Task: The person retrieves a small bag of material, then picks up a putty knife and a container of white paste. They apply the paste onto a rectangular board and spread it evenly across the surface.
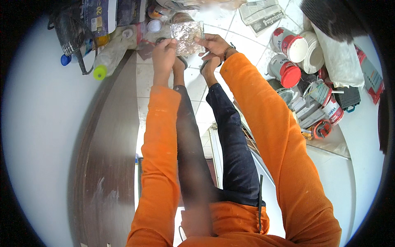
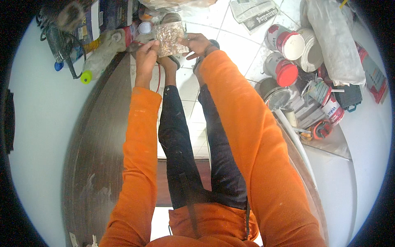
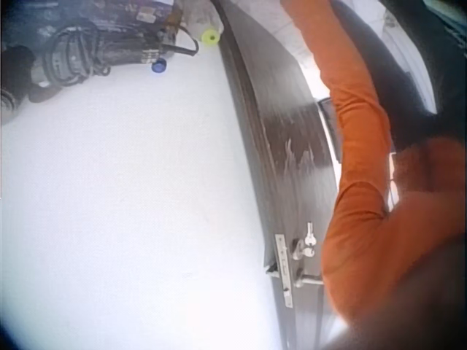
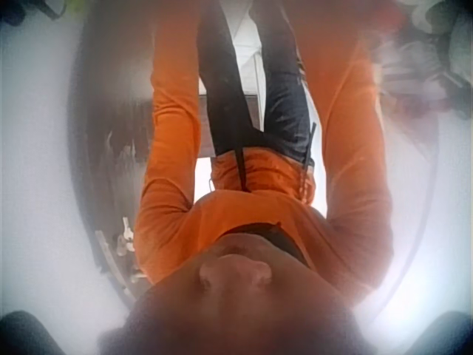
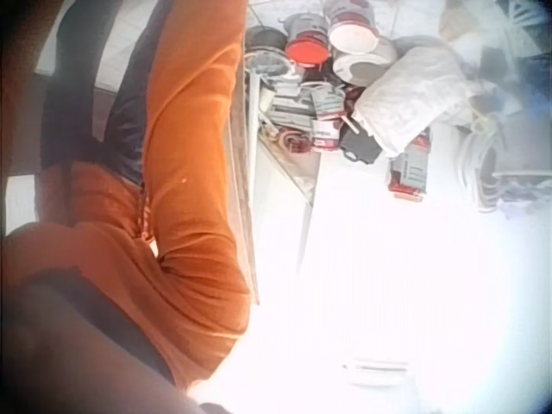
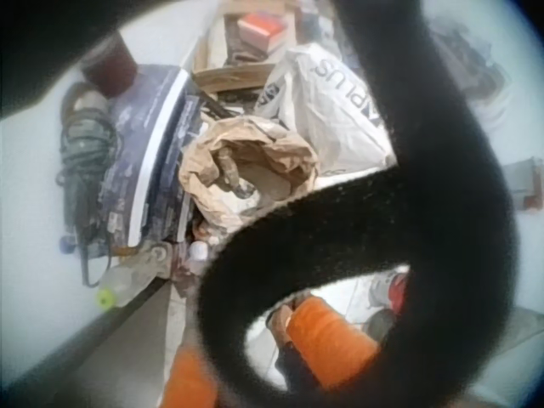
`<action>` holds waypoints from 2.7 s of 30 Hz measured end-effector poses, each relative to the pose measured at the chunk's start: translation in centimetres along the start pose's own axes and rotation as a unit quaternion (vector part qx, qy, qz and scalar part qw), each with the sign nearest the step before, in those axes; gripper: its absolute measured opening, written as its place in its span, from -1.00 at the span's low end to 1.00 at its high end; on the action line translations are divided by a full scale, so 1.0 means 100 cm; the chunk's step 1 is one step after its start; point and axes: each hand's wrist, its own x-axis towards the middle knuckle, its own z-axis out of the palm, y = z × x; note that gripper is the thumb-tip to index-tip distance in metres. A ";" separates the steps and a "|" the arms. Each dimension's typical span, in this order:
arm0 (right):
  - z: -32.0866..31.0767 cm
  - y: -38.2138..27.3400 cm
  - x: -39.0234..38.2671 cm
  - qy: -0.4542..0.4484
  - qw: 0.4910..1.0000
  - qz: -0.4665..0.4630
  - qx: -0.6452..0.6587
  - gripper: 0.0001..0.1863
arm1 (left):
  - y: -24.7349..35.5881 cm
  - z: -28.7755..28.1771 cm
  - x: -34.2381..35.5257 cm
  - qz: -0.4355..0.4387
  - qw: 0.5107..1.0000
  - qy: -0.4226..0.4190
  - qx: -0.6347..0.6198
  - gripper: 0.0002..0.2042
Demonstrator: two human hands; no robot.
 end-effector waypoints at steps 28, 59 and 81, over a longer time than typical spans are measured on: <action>0.005 0.013 -0.007 0.021 0.998 -0.010 -0.055 -0.19 | -0.014 -0.015 0.002 -0.012 0.997 -0.044 -0.058 -0.59; 0.017 0.012 -0.015 0.088 0.993 -0.004 -0.080 -0.31 | -0.017 -0.004 0.006 -0.013 0.998 -0.036 -0.045 -0.58; 0.009 0.012 0.008 0.143 0.974 -0.076 -0.161 -0.23 | -0.075 0.023 0.042 0.139 0.989 0.044 0.016 -0.68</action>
